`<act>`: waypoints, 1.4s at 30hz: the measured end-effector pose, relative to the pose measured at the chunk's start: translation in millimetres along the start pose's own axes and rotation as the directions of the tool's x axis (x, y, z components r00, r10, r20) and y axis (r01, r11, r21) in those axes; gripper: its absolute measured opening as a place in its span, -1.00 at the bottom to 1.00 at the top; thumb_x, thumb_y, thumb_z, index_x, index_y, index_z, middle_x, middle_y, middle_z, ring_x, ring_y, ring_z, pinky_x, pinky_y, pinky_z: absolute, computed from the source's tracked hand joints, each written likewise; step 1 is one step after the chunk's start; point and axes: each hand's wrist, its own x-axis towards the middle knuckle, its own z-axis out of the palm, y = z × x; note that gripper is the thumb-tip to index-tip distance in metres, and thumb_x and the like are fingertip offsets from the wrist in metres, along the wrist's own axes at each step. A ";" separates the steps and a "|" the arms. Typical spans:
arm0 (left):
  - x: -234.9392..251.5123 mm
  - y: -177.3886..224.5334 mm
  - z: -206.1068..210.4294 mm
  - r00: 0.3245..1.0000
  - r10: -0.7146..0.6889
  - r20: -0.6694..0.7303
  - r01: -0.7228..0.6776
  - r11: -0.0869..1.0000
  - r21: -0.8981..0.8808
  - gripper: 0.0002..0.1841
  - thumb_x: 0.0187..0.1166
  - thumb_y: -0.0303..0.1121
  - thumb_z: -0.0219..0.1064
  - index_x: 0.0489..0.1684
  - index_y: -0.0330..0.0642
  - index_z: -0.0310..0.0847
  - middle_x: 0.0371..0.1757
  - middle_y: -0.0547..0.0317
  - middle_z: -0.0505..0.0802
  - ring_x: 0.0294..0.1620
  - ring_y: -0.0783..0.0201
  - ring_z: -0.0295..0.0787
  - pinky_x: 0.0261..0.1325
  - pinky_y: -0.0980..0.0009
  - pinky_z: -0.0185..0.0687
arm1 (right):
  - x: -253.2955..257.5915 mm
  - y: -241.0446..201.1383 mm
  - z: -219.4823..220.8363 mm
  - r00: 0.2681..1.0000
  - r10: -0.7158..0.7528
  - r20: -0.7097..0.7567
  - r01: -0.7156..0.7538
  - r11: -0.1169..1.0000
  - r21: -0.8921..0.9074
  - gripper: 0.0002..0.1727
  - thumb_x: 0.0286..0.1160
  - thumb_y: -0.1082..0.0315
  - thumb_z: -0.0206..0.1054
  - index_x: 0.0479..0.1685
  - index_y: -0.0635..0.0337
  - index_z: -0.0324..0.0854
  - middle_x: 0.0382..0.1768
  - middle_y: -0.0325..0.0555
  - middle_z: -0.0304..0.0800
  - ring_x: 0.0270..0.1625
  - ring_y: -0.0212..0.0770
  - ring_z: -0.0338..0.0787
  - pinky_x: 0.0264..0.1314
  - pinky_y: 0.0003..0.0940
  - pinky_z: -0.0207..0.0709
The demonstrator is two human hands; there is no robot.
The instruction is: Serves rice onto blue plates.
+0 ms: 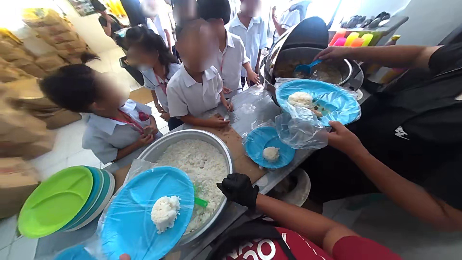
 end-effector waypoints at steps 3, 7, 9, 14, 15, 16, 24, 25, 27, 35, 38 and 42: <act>3.7 -11.8 -3.3 1.000 -0.006 -0.019 0.006 1.000 0.010 -0.49 0.91 -0.18 -0.32 0.61 -0.33 0.21 0.39 0.10 0.60 0.33 0.45 0.59 0.43 0.36 0.55 | 18.2 -7.3 6.2 0.996 0.023 0.082 -0.040 0.976 0.213 -0.67 0.50 0.19 0.38 -0.60 0.17 0.68 -0.60 -0.09 0.68 -0.47 -0.12 0.77 -0.46 -0.20 0.63; 6.9 -18.6 3.6 0.997 0.017 -0.069 -0.016 1.000 0.015 -0.49 0.90 -0.19 -0.29 0.59 -0.37 0.25 0.39 0.01 0.61 0.34 0.37 0.60 0.45 0.29 0.54 | 26.4 -9.5 17.3 0.937 0.018 0.348 -0.078 0.984 0.160 -0.58 0.59 0.13 0.31 -0.58 0.25 0.69 -0.54 0.04 0.76 -0.37 0.03 0.86 -0.41 0.00 0.64; 5.6 -18.3 5.6 0.996 0.015 -0.086 -0.015 1.000 0.000 -0.50 0.90 -0.21 -0.29 0.56 -0.39 0.26 0.35 0.01 0.62 0.32 0.39 0.62 0.43 0.31 0.56 | 26.8 -11.7 16.6 0.917 0.031 0.399 -0.085 0.989 0.119 -0.57 0.59 0.14 0.28 -0.58 0.26 0.68 -0.53 0.05 0.77 -0.35 0.05 0.87 -0.41 0.02 0.64; 3.6 -12.9 8.7 0.996 0.002 -0.091 -0.004 1.000 -0.020 -0.49 0.91 -0.19 -0.31 0.60 -0.35 0.24 0.42 0.01 0.59 0.37 0.38 0.58 0.47 0.30 0.52 | 32.5 -13.3 9.8 0.844 0.083 0.530 -0.160 0.982 0.100 -0.55 0.67 0.12 0.20 -0.46 0.30 0.71 -0.41 0.12 0.80 -0.22 0.11 0.88 -0.28 0.09 0.64; 3.1 -10.0 11.3 0.996 0.004 -0.084 -0.007 1.000 -0.029 -0.49 0.91 -0.19 -0.31 0.60 -0.34 0.24 0.41 0.02 0.59 0.37 0.38 0.57 0.47 0.30 0.52 | 32.9 -13.2 9.4 0.839 0.086 0.537 -0.165 0.981 0.101 -0.55 0.68 0.12 0.19 -0.45 0.30 0.70 -0.41 0.13 0.80 -0.21 0.11 0.88 -0.27 0.09 0.64; 2.8 -7.6 14.0 0.997 0.006 -0.074 -0.009 0.999 -0.041 -0.49 0.91 -0.19 -0.32 0.60 -0.34 0.23 0.40 0.03 0.58 0.36 0.39 0.57 0.46 0.31 0.52 | 32.7 -13.3 9.1 0.843 0.088 0.531 -0.167 0.981 0.103 -0.55 0.68 0.12 0.19 -0.46 0.30 0.70 -0.41 0.13 0.80 -0.21 0.10 0.88 -0.28 0.09 0.64; 19.7 -19.1 33.2 0.997 0.075 -0.034 -0.076 0.997 -0.034 -0.50 0.90 -0.20 -0.28 0.50 -0.40 0.33 0.32 0.03 0.65 0.31 0.39 0.64 0.42 0.31 0.57 | 27.0 -12.5 12.9 0.915 0.083 0.395 -0.156 0.976 0.155 -0.60 0.61 0.16 0.27 -0.55 0.26 0.70 -0.50 0.06 0.78 -0.31 0.05 0.87 -0.37 0.04 0.64; 20.8 -20.6 34.1 0.996 0.080 -0.029 -0.081 0.996 -0.025 -0.50 0.90 -0.20 -0.28 0.49 -0.41 0.34 0.31 0.03 0.66 0.31 0.39 0.64 0.43 0.31 0.57 | 26.7 -12.2 13.5 0.921 0.078 0.381 -0.146 0.977 0.153 -0.60 0.60 0.17 0.28 -0.56 0.26 0.69 -0.51 0.05 0.77 -0.33 0.04 0.86 -0.39 0.02 0.63; 19.6 -18.8 34.7 0.997 0.072 -0.003 -0.072 0.997 0.004 -0.50 0.89 -0.21 -0.28 0.50 -0.42 0.32 0.34 0.02 0.64 0.32 0.40 0.62 0.45 0.32 0.54 | 26.2 -11.2 13.9 0.928 0.069 0.367 -0.138 0.977 0.163 -0.60 0.59 0.18 0.29 -0.57 0.26 0.68 -0.52 0.05 0.75 -0.34 0.04 0.85 -0.39 0.01 0.63; 21.7 -18.4 31.2 0.998 0.057 0.030 -0.057 0.998 0.007 -0.52 0.89 -0.21 -0.29 0.48 -0.36 0.34 0.25 0.11 0.68 0.25 0.45 0.67 0.37 0.35 0.61 | 25.6 -11.7 14.3 0.926 0.069 0.372 -0.130 0.982 0.141 -0.59 0.61 0.16 0.27 -0.56 0.26 0.69 -0.51 0.05 0.76 -0.33 0.03 0.86 -0.37 0.01 0.64; 21.8 -18.6 29.4 0.998 0.046 0.043 -0.045 0.999 -0.018 -0.51 0.90 -0.20 -0.31 0.50 -0.35 0.31 0.26 0.12 0.68 0.25 0.46 0.67 0.36 0.36 0.62 | 25.9 -13.4 12.5 0.921 0.071 0.383 -0.131 0.983 0.132 -0.59 0.62 0.16 0.26 -0.55 0.27 0.69 -0.49 0.06 0.77 -0.31 0.05 0.86 -0.36 0.01 0.63; 18.0 -14.5 31.1 0.998 0.045 0.039 -0.043 0.998 -0.047 -0.53 0.90 -0.21 -0.30 0.45 -0.34 0.35 0.19 0.18 0.71 0.18 0.51 0.70 0.31 0.41 0.65 | 22.7 -13.1 16.2 0.953 0.061 0.297 -0.100 0.988 0.117 -0.59 0.56 0.18 0.30 -0.64 0.25 0.65 -0.58 0.02 0.71 -0.40 0.00 0.84 -0.46 -0.04 0.61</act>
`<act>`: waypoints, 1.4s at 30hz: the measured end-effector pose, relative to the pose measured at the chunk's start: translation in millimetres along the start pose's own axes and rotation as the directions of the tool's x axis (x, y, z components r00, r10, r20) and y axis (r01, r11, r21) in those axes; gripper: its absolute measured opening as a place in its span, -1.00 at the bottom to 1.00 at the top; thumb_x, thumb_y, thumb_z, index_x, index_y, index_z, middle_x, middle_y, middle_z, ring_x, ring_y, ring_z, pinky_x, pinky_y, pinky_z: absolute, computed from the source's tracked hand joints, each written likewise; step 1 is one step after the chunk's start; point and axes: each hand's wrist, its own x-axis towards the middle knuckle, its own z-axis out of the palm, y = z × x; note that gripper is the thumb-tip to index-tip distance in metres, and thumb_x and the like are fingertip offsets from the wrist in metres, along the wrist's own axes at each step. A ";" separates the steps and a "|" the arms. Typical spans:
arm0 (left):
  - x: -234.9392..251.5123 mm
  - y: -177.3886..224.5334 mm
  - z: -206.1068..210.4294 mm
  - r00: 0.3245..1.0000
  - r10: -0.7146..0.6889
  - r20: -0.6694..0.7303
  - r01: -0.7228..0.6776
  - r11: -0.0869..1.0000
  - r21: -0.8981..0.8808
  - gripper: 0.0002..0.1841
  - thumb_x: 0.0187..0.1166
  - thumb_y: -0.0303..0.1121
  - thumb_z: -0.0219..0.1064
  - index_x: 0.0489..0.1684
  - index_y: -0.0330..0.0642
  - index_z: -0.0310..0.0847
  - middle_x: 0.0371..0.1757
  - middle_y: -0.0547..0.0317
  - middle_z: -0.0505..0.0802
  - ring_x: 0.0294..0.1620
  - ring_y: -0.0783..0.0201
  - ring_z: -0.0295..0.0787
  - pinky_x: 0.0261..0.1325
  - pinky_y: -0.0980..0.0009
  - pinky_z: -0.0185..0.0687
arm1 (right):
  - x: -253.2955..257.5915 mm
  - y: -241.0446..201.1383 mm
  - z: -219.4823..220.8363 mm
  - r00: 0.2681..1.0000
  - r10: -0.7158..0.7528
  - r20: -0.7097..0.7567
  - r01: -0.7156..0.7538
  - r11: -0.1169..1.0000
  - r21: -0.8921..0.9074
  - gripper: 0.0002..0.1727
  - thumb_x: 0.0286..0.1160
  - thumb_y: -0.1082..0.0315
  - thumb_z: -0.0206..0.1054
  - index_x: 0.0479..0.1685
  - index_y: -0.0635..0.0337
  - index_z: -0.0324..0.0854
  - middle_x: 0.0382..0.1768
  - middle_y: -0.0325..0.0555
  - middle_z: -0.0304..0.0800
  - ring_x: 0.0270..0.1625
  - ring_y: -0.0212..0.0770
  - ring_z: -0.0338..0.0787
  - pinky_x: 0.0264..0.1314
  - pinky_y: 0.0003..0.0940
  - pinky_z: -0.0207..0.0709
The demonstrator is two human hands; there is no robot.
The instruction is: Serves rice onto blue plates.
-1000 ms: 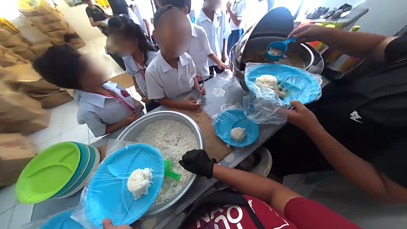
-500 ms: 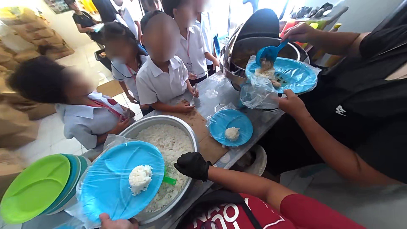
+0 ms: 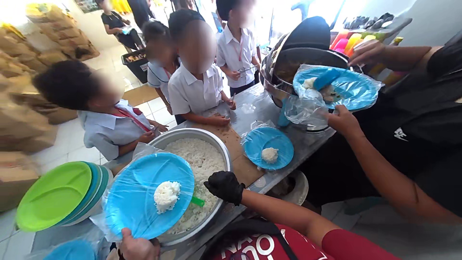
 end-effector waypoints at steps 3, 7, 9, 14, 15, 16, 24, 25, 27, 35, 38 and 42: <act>-1.6 2.1 1.7 1.000 -0.012 0.000 0.012 1.000 -0.012 -0.52 0.90 -0.20 -0.29 0.47 -0.35 0.35 0.21 0.17 0.71 0.20 0.50 0.70 0.33 0.40 0.64 | -0.5 1.1 2.6 0.998 -0.028 -0.051 0.027 0.999 -0.019 -0.59 0.53 0.18 0.32 -0.69 0.22 0.62 -0.62 -0.01 0.68 -0.45 -0.03 0.82 -0.50 -0.08 0.59; 0.5 -2.0 -0.4 1.000 -0.014 -0.008 0.014 1.000 0.006 -0.52 0.89 -0.20 -0.28 0.46 -0.36 0.35 0.24 0.14 0.69 0.23 0.48 0.68 0.36 0.38 0.62 | -1.4 1.6 3.5 0.999 -0.025 -0.039 0.024 0.999 -0.029 -0.60 0.53 0.18 0.32 -0.67 0.22 0.64 -0.61 -0.01 0.70 -0.43 -0.03 0.83 -0.48 -0.07 0.61; 2.5 -4.4 -2.0 1.000 -0.007 -0.001 0.007 1.000 0.011 -0.51 0.89 -0.19 -0.27 0.49 -0.38 0.33 0.28 0.09 0.68 0.27 0.45 0.66 0.40 0.36 0.59 | -1.4 2.3 4.9 0.999 -0.019 -0.045 0.018 0.999 -0.036 -0.60 0.53 0.18 0.32 -0.67 0.22 0.64 -0.61 -0.01 0.70 -0.43 -0.03 0.83 -0.48 -0.07 0.62; 2.0 -4.4 -1.2 1.000 -0.009 -0.006 0.009 1.000 0.001 -0.52 0.89 -0.19 -0.27 0.46 -0.35 0.36 0.24 0.14 0.70 0.25 0.48 0.67 0.37 0.38 0.61 | -1.8 3.4 7.2 0.995 -0.046 -0.091 0.043 0.998 -0.039 -0.60 0.50 0.18 0.34 -0.70 0.19 0.61 -0.63 -0.04 0.69 -0.46 -0.06 0.81 -0.52 -0.10 0.59; 1.6 -4.0 -1.0 1.000 -0.010 -0.005 0.010 1.000 0.000 -0.52 0.89 -0.19 -0.27 0.46 -0.34 0.36 0.24 0.16 0.70 0.23 0.50 0.68 0.36 0.39 0.62 | -1.7 3.6 7.6 0.994 -0.049 -0.098 0.044 0.998 -0.048 -0.60 0.49 0.18 0.34 -0.71 0.19 0.61 -0.64 -0.05 0.68 -0.47 -0.07 0.81 -0.53 -0.10 0.58; 1.5 -4.2 -1.7 1.000 -0.009 0.003 0.009 1.000 -0.004 -0.52 0.89 -0.19 -0.28 0.47 -0.33 0.35 0.24 0.18 0.69 0.23 0.51 0.68 0.36 0.40 0.62 | -1.6 3.3 7.2 0.995 -0.044 -0.091 0.039 0.998 -0.053 -0.60 0.50 0.18 0.34 -0.71 0.19 0.61 -0.64 -0.05 0.69 -0.47 -0.06 0.82 -0.53 -0.10 0.59; 0.7 -1.6 -0.7 1.000 -0.013 0.009 0.013 0.999 -0.041 -0.53 0.90 -0.20 -0.30 0.48 -0.30 0.34 0.21 0.22 0.71 0.21 0.53 0.69 0.34 0.43 0.62 | -1.5 4.0 8.7 0.991 -0.056 -0.118 0.050 0.997 -0.051 -0.60 0.49 0.20 0.35 -0.73 0.19 0.59 -0.66 -0.05 0.66 -0.49 -0.07 0.80 -0.54 -0.12 0.58; 0.8 -1.2 -0.5 1.000 -0.019 0.011 0.020 0.998 -0.053 -0.53 0.90 -0.20 -0.31 0.49 -0.29 0.34 0.21 0.22 0.71 0.21 0.52 0.69 0.35 0.42 0.62 | -1.6 4.9 10.1 0.989 -0.065 -0.136 0.058 0.997 -0.059 -0.59 0.48 0.20 0.35 -0.75 0.17 0.57 -0.67 -0.06 0.65 -0.50 -0.09 0.79 -0.56 -0.13 0.57; 0.3 0.7 0.3 0.999 -0.030 0.011 0.030 0.997 -0.065 -0.53 0.91 -0.21 -0.33 0.50 -0.29 0.32 0.22 0.22 0.70 0.22 0.52 0.68 0.35 0.41 0.62 | -1.7 4.8 10.3 0.987 -0.069 -0.147 0.061 0.996 -0.058 -0.59 0.48 0.20 0.35 -0.75 0.17 0.57 -0.68 -0.06 0.64 -0.51 -0.08 0.78 -0.57 -0.14 0.56; 0.8 -0.6 -1.3 0.999 -0.020 0.026 0.022 0.997 -0.070 -0.53 0.91 -0.20 -0.33 0.49 -0.28 0.33 0.22 0.25 0.70 0.21 0.53 0.68 0.34 0.43 0.63 | -2.4 4.0 9.6 0.989 -0.063 -0.131 0.056 0.997 -0.055 -0.59 0.49 0.19 0.34 -0.73 0.18 0.59 -0.66 -0.06 0.66 -0.50 -0.07 0.80 -0.54 -0.12 0.58; 1.2 -1.4 -1.4 0.999 -0.014 0.030 0.016 0.997 -0.074 -0.53 0.90 -0.22 -0.32 0.50 -0.31 0.31 0.23 0.23 0.69 0.21 0.51 0.69 0.34 0.41 0.63 | -2.7 3.2 6.4 0.996 -0.039 -0.084 0.038 0.999 -0.021 -0.58 0.53 0.18 0.32 -0.70 0.21 0.61 -0.63 -0.02 0.68 -0.45 -0.04 0.82 -0.48 -0.08 0.61; 0.6 0.2 -1.2 0.999 -0.022 0.030 0.024 0.997 -0.067 -0.53 0.90 -0.20 -0.33 0.51 -0.29 0.31 0.24 0.21 0.69 0.22 0.50 0.68 0.35 0.41 0.62 | -2.9 4.3 7.7 0.995 -0.046 -0.089 0.045 0.999 -0.020 -0.59 0.54 0.18 0.31 -0.69 0.19 0.61 -0.62 -0.03 0.69 -0.44 -0.04 0.82 -0.48 -0.09 0.61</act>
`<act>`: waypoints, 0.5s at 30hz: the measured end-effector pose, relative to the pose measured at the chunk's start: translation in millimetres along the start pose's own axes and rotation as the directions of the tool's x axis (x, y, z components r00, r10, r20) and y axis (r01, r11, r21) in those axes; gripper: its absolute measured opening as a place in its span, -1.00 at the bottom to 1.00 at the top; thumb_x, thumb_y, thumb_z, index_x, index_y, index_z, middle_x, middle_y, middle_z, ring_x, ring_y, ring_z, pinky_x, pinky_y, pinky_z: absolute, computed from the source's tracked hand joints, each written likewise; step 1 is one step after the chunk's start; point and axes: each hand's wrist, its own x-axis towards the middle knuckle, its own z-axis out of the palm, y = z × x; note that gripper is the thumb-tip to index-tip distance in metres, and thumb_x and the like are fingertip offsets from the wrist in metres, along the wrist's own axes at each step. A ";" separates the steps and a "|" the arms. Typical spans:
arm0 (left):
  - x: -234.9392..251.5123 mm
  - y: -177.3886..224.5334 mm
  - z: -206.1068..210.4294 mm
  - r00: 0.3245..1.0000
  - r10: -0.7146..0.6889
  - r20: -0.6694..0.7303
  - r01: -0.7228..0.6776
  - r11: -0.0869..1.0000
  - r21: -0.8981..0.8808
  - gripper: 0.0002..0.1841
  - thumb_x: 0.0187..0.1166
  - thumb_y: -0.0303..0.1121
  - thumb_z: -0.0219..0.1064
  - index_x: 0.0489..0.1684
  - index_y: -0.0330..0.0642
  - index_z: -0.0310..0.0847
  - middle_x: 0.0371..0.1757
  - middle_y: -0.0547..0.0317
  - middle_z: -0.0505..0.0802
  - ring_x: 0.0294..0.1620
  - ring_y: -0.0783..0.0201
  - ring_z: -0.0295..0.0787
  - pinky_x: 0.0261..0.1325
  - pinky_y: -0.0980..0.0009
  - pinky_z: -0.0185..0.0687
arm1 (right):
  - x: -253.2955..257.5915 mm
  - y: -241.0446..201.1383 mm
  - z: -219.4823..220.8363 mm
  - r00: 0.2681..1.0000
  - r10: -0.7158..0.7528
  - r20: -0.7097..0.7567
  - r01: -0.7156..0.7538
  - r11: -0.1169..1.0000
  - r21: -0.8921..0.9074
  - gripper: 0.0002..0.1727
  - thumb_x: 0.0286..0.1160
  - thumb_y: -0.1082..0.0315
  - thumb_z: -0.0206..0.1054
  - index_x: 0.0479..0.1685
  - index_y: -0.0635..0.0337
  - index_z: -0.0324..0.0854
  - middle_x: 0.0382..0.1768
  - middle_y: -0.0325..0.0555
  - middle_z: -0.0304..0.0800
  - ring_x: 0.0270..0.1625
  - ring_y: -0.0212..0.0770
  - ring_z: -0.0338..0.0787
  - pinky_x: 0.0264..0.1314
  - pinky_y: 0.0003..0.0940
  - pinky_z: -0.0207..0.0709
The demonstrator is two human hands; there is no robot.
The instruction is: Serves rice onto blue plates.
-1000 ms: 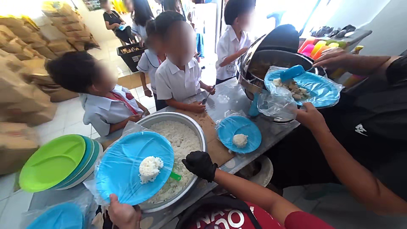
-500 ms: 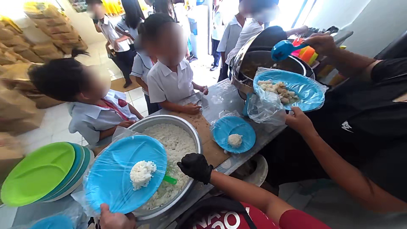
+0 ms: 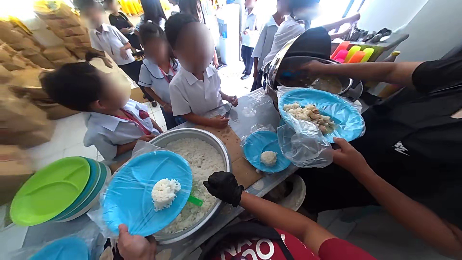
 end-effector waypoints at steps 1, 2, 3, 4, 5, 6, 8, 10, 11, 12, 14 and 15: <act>0.3 -0.2 -0.3 1.000 -0.001 0.004 0.001 1.000 0.000 -0.52 0.90 -0.21 -0.33 0.51 -0.29 0.31 0.25 0.21 0.69 0.23 0.50 0.69 0.36 0.41 0.62 | -0.2 0.0 0.6 1.000 -0.002 -0.009 0.002 1.000 -0.007 -0.59 0.53 0.18 0.32 -0.70 0.19 0.61 -0.62 -0.04 0.69 -0.44 -0.05 0.82 -0.48 -0.09 0.61; 0.9 -0.6 -0.3 1.000 -0.001 0.004 0.001 1.000 -0.001 -0.52 0.90 -0.21 -0.34 0.51 -0.29 0.31 0.25 0.21 0.69 0.24 0.50 0.68 0.36 0.40 0.62 | -0.3 -0.1 0.8 1.000 -0.005 -0.015 0.005 1.000 -0.011 -0.59 0.53 0.18 0.32 -0.70 0.19 0.61 -0.63 -0.04 0.69 -0.45 -0.05 0.82 -0.49 -0.09 0.61; 1.5 -1.3 -0.5 1.000 0.000 0.006 0.000 1.000 -0.003 -0.52 0.90 -0.21 -0.34 0.52 -0.29 0.31 0.26 0.21 0.69 0.24 0.49 0.68 0.36 0.40 0.62 | -0.4 0.0 1.0 1.000 -0.010 -0.022 0.010 1.000 -0.014 -0.59 0.53 0.19 0.32 -0.70 0.19 0.60 -0.63 -0.04 0.68 -0.46 -0.05 0.81 -0.49 -0.10 0.60; 1.8 -1.8 -0.6 1.000 -0.001 0.005 0.001 1.000 -0.005 -0.52 0.91 -0.20 -0.33 0.52 -0.28 0.32 0.26 0.21 0.70 0.24 0.49 0.69 0.36 0.40 0.62 | -0.6 0.1 1.2 1.000 -0.013 -0.025 0.012 1.000 -0.019 -0.59 0.53 0.18 0.32 -0.70 0.18 0.60 -0.64 -0.05 0.68 -0.46 -0.06 0.81 -0.50 -0.11 0.60; 1.6 -1.5 -0.6 1.000 -0.004 0.007 0.004 1.000 -0.004 -0.52 0.91 -0.20 -0.33 0.52 -0.27 0.32 0.26 0.22 0.70 0.24 0.50 0.68 0.37 0.41 0.62 | -0.6 0.2 1.1 1.000 -0.012 -0.023 0.012 1.000 -0.023 -0.59 0.53 0.18 0.32 -0.70 0.18 0.60 -0.64 -0.05 0.67 -0.46 -0.06 0.81 -0.50 -0.11 0.59; 1.4 -1.1 -0.5 1.000 -0.008 0.005 0.008 1.000 -0.003 -0.52 0.91 -0.20 -0.33 0.51 -0.27 0.32 0.25 0.22 0.70 0.24 0.50 0.68 0.36 0.41 0.62 | -0.4 -0.1 1.0 1.000 -0.013 -0.023 0.013 1.000 -0.027 -0.59 0.52 0.18 0.32 -0.70 0.18 0.60 -0.63 -0.05 0.68 -0.46 -0.06 0.81 -0.51 -0.11 0.59; 1.7 -1.7 -1.4 1.000 -0.008 0.003 0.008 1.000 0.003 -0.52 0.90 -0.19 -0.33 0.50 -0.28 0.33 0.24 0.21 0.70 0.24 0.50 0.68 0.35 0.40 0.63 | -0.2 -0.6 1.2 1.000 -0.013 -0.021 0.012 0.999 -0.036 -0.59 0.52 0.19 0.33 -0.71 0.19 0.60 -0.63 -0.05 0.68 -0.46 -0.06 0.81 -0.51 -0.11 0.60; 1.7 -1.6 -1.2 1.000 -0.009 0.000 0.009 1.000 0.008 -0.53 0.90 -0.20 -0.32 0.48 -0.29 0.34 0.23 0.20 0.71 0.23 0.49 0.69 0.35 0.40 0.63 | -0.4 -0.5 1.8 1.000 -0.012 -0.019 0.011 0.999 -0.049 -0.59 0.53 0.18 0.32 -0.70 0.19 0.60 -0.63 -0.04 0.68 -0.46 -0.06 0.81 -0.51 -0.11 0.60; 1.5 -1.2 -0.9 1.000 -0.012 0.000 0.012 1.000 0.008 -0.53 0.90 -0.20 -0.32 0.49 -0.29 0.34 0.24 0.20 0.70 0.24 0.49 0.69 0.35 0.39 0.63 | -0.5 -0.5 2.3 0.999 -0.015 -0.029 0.013 0.998 -0.055 -0.59 0.52 0.18 0.32 -0.71 0.19 0.60 -0.64 -0.05 0.67 -0.47 -0.06 0.81 -0.52 -0.11 0.59; 1.5 -1.0 -0.5 1.000 -0.012 -0.001 0.012 1.000 0.008 -0.53 0.90 -0.20 -0.31 0.48 -0.29 0.34 0.23 0.20 0.71 0.23 0.49 0.69 0.35 0.39 0.63 | -0.2 -0.8 2.6 0.999 -0.019 -0.039 0.017 0.998 -0.062 -0.59 0.51 0.18 0.33 -0.72 0.18 0.59 -0.65 -0.05 0.67 -0.48 -0.06 0.81 -0.53 -0.11 0.59; 2.1 -1.8 -0.7 1.000 -0.004 -0.001 0.004 1.000 0.003 -0.53 0.90 -0.20 -0.31 0.47 -0.30 0.35 0.23 0.20 0.71 0.23 0.48 0.69 0.36 0.38 0.63 | 0.2 -1.5 2.0 0.999 -0.016 -0.038 0.014 0.998 -0.058 -0.59 0.51 0.19 0.33 -0.72 0.19 0.59 -0.64 -0.04 0.68 -0.47 -0.05 0.82 -0.52 -0.10 0.59; 2.9 -2.9 -1.1 1.000 -0.001 -0.006 0.001 1.000 -0.001 -0.53 0.90 -0.21 -0.30 0.47 -0.30 0.36 0.23 0.19 0.71 0.23 0.46 0.70 0.36 0.37 0.63 | 0.2 -1.4 2.2 0.999 -0.016 -0.039 0.014 0.998 -0.056 -0.59 0.50 0.19 0.33 -0.72 0.19 0.60 -0.64 -0.04 0.68 -0.47 -0.05 0.82 -0.52 -0.10 0.59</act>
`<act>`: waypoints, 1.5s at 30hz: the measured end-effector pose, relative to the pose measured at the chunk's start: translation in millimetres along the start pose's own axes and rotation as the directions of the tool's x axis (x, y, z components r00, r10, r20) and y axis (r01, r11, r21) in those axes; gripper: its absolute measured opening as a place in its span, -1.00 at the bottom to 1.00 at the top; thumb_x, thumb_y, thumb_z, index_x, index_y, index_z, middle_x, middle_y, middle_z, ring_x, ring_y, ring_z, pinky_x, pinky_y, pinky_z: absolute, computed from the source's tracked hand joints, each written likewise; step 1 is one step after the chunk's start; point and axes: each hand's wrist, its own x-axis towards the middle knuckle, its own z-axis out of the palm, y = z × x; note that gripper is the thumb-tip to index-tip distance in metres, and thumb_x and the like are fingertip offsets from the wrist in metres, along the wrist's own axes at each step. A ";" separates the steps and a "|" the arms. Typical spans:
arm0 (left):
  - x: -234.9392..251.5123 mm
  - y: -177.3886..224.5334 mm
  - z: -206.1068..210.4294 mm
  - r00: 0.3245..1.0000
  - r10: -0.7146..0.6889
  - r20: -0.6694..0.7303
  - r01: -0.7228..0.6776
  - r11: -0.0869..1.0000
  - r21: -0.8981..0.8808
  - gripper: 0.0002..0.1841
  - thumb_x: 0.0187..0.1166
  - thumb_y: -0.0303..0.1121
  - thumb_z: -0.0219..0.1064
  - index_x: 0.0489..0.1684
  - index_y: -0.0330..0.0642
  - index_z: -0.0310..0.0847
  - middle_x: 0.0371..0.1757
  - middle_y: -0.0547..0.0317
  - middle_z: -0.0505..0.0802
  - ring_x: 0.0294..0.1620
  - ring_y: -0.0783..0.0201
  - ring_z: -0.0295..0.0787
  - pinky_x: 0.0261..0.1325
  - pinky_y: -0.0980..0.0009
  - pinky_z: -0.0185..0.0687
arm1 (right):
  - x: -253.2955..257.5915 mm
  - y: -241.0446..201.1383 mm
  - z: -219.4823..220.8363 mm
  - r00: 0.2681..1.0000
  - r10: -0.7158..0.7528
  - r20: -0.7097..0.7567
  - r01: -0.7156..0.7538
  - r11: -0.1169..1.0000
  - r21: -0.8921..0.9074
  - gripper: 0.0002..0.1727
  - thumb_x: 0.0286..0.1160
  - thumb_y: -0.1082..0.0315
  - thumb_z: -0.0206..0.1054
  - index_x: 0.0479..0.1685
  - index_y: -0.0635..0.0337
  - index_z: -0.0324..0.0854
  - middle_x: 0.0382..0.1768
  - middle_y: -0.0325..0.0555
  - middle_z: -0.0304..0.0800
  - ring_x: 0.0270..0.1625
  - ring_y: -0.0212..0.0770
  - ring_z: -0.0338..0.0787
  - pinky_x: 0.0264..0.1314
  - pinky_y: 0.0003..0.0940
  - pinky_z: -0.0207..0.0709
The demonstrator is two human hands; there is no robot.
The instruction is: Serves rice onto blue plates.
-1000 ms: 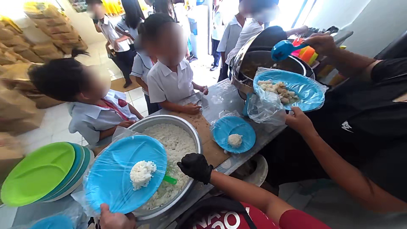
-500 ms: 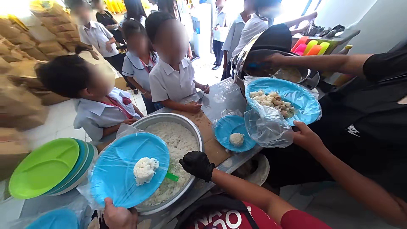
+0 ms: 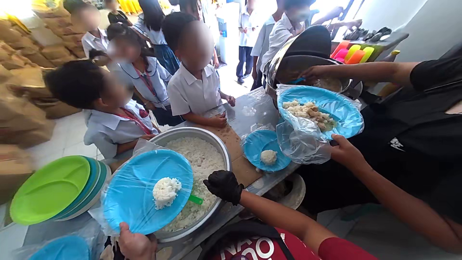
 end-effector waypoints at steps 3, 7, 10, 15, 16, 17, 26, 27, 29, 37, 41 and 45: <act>0.9 -1.8 -1.2 1.000 0.002 -0.002 -0.002 1.000 -0.002 -0.54 0.90 -0.21 -0.28 0.46 -0.29 0.37 0.22 0.19 0.72 0.22 0.46 0.70 0.36 0.37 0.63 | -1.2 1.0 1.5 1.000 -0.005 -0.014 0.005 1.000 0.007 -0.58 0.51 0.19 0.33 -0.74 0.18 0.59 -0.66 -0.05 0.66 -0.49 -0.07 0.80 -0.54 -0.12 0.58; 0.2 0.2 0.5 1.000 0.000 0.000 0.000 1.000 -0.006 -0.54 0.90 -0.21 -0.30 0.45 -0.30 0.37 0.23 0.19 0.72 0.22 0.46 0.71 0.36 0.37 0.63 | -0.5 1.0 2.3 0.999 -0.020 -0.038 0.020 1.000 0.001 -0.58 0.49 0.19 0.34 -0.76 0.17 0.57 -0.68 -0.07 0.65 -0.52 -0.09 0.79 -0.57 -0.15 0.56; 0.1 0.4 -0.1 1.000 -0.005 -0.008 0.005 1.000 0.021 -0.53 0.89 -0.19 -0.29 0.48 -0.31 0.34 0.25 0.15 0.70 0.24 0.44 0.69 0.36 0.35 0.63 | -0.8 0.2 1.1 1.000 -0.006 -0.026 0.006 1.000 0.004 -0.58 0.49 0.18 0.34 -0.74 0.18 0.58 -0.66 -0.05 0.66 -0.49 -0.07 0.80 -0.54 -0.12 0.57; -0.5 2.0 1.2 1.000 -0.003 -0.008 0.003 1.000 0.031 -0.52 0.89 -0.19 -0.29 0.46 -0.33 0.35 0.22 0.16 0.72 0.22 0.46 0.71 0.34 0.36 0.65 | 0.2 -1.0 -0.7 1.000 0.014 0.006 -0.014 1.000 0.009 -0.58 0.50 0.18 0.33 -0.73 0.20 0.59 -0.65 -0.03 0.67 -0.47 -0.04 0.82 -0.52 -0.08 0.60; -0.4 2.1 1.7 1.000 -0.004 -0.009 0.005 1.000 0.023 -0.53 0.90 -0.20 -0.29 0.47 -0.32 0.35 0.22 0.15 0.72 0.22 0.46 0.71 0.35 0.37 0.64 | 0.0 -0.3 0.1 1.000 0.007 0.001 -0.007 1.000 0.003 -0.58 0.50 0.17 0.33 -0.74 0.19 0.58 -0.66 -0.04 0.66 -0.48 -0.05 0.81 -0.52 -0.09 0.60; -0.5 2.3 2.2 1.000 -0.004 -0.011 0.005 1.000 0.014 -0.53 0.90 -0.21 -0.29 0.47 -0.32 0.34 0.22 0.15 0.71 0.21 0.46 0.71 0.34 0.38 0.64 | 0.0 0.3 0.8 1.000 -0.002 -0.006 0.002 1.000 -0.001 -0.58 0.49 0.17 0.33 -0.74 0.18 0.57 -0.66 -0.05 0.65 -0.49 -0.06 0.80 -0.53 -0.11 0.59; 2.2 0.3 1.3 1.000 -0.012 -0.026 0.012 1.000 0.001 -0.54 0.90 -0.22 -0.28 0.47 -0.33 0.34 0.22 0.13 0.70 0.21 0.45 0.71 0.33 0.38 0.64 | -0.2 1.1 2.6 1.000 -0.016 -0.005 0.016 0.998 -0.053 -0.57 0.49 0.15 0.32 -0.77 0.16 0.55 -0.68 -0.07 0.64 -0.52 -0.09 0.79 -0.56 -0.14 0.57; 1.8 0.8 1.5 1.000 -0.013 -0.022 0.013 1.000 0.005 -0.54 0.90 -0.22 -0.29 0.47 -0.32 0.34 0.23 0.14 0.71 0.21 0.46 0.70 0.33 0.38 0.64 | -0.2 1.2 2.9 1.000 -0.019 -0.010 0.018 0.998 -0.053 -0.57 0.48 0.16 0.32 -0.77 0.16 0.55 -0.68 -0.07 0.64 -0.52 -0.09 0.79 -0.56 -0.14 0.57; 1.1 0.7 1.6 1.000 -0.006 -0.019 0.006 1.000 -0.001 -0.55 0.90 -0.23 -0.29 0.45 -0.32 0.35 0.20 0.16 0.71 0.20 0.47 0.71 0.32 0.39 0.65 | -0.5 1.0 3.3 1.000 -0.023 -0.019 0.022 0.999 -0.048 -0.58 0.47 0.17 0.33 -0.76 0.17 0.56 -0.68 -0.07 0.64 -0.52 -0.07 0.79 -0.56 -0.13 0.58; 2.7 0.1 2.1 0.999 -0.020 -0.034 0.019 1.000 -0.008 -0.55 0.91 -0.21 -0.28 0.43 -0.32 0.38 0.19 0.15 0.72 0.20 0.45 0.72 0.32 0.38 0.66 | -0.1 0.6 2.5 0.999 -0.018 -0.028 0.017 0.999 -0.038 -0.57 0.48 0.17 0.32 -0.77 0.16 0.56 -0.68 -0.07 0.64 -0.51 -0.08 0.79 -0.57 -0.13 0.57; 2.0 0.5 2.8 0.999 -0.006 -0.044 0.006 1.000 0.017 -0.54 0.90 -0.22 -0.26 0.42 -0.38 0.38 0.20 0.09 0.71 0.19 0.44 0.71 0.33 0.36 0.64 | -1.2 1.4 3.2 1.000 -0.010 -0.020 0.009 0.999 -0.038 -0.58 0.50 0.16 0.31 -0.74 0.16 0.59 -0.66 -0.07 0.67 -0.50 -0.07 0.81 -0.54 -0.11 0.60; 0.8 1.8 2.9 0.999 -0.018 -0.041 0.018 1.000 0.005 -0.54 0.91 -0.20 -0.26 0.41 -0.34 0.39 0.18 0.14 0.73 0.17 0.46 0.72 0.31 0.37 0.66 | -1.5 0.9 3.2 1.000 -0.006 -0.011 0.005 0.999 -0.042 -0.57 0.50 0.15 0.31 -0.74 0.17 0.59 -0.66 -0.06 0.68 -0.50 -0.06 0.81 -0.54 -0.09 0.60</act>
